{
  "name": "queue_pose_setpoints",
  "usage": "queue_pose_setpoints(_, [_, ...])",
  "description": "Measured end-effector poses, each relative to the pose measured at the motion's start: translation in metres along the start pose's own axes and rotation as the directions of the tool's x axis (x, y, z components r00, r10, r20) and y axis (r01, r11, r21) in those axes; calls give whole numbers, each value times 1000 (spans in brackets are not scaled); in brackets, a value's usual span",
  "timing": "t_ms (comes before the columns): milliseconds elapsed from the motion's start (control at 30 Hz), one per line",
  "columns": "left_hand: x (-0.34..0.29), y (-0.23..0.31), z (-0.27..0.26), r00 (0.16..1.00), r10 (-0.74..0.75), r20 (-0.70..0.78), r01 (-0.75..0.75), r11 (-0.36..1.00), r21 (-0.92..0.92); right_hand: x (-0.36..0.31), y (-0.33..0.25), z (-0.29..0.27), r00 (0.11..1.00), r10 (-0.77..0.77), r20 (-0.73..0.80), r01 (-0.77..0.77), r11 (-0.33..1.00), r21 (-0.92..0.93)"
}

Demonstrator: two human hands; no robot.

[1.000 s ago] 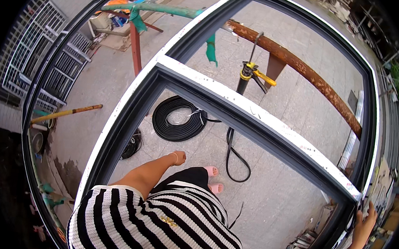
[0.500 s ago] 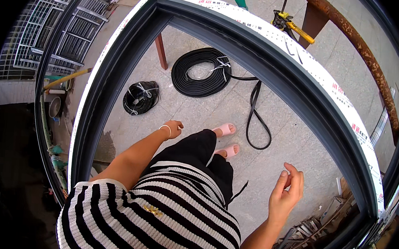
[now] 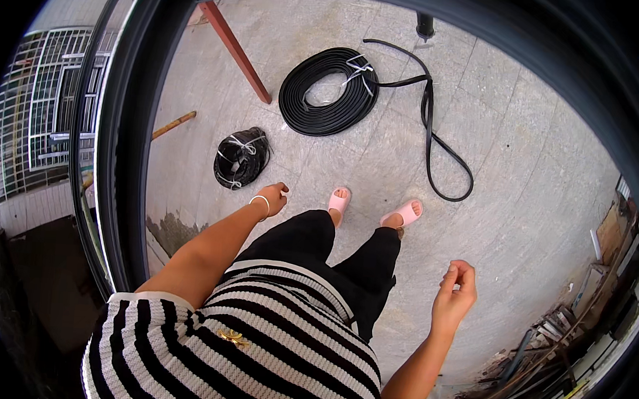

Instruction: The person inserts a black rubber seal into the groove of a white window frame using a tool to press it in, and then cuts the excess material using shears.

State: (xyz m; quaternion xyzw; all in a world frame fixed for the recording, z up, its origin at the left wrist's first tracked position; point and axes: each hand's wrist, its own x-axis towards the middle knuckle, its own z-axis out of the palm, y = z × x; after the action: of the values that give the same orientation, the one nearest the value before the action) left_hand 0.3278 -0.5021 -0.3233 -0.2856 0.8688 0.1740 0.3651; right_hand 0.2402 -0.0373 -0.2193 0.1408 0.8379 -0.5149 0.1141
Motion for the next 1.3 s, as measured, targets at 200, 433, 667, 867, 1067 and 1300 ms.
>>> queue_pose_setpoints(200, [36,-31,5,988,-48,147,-1,950,312,-52,28,94,994,107,-24,-100,975,198])
queue_pose_setpoints(433, [107,-100,37,912,-197,359,-150,656,740,-124,81,199,927,375,15,-356,864,356])
queue_pose_setpoints(667, [120,-253,61,834,-385,397,-94,608,788,-110,133,276,908,412,69,-399,807,436])
queue_pose_setpoints(867, [124,-286,51,853,-506,129,338,722,603,-106,162,349,891,429,145,-451,805,386])
queue_pose_setpoints(1067, [176,-384,51,841,-535,73,439,756,486,-112,193,413,878,471,82,-471,820,326])
queue_pose_setpoints(1300, [310,-497,86,879,-431,-204,459,880,120,-126,199,543,881,438,180,-472,843,259])
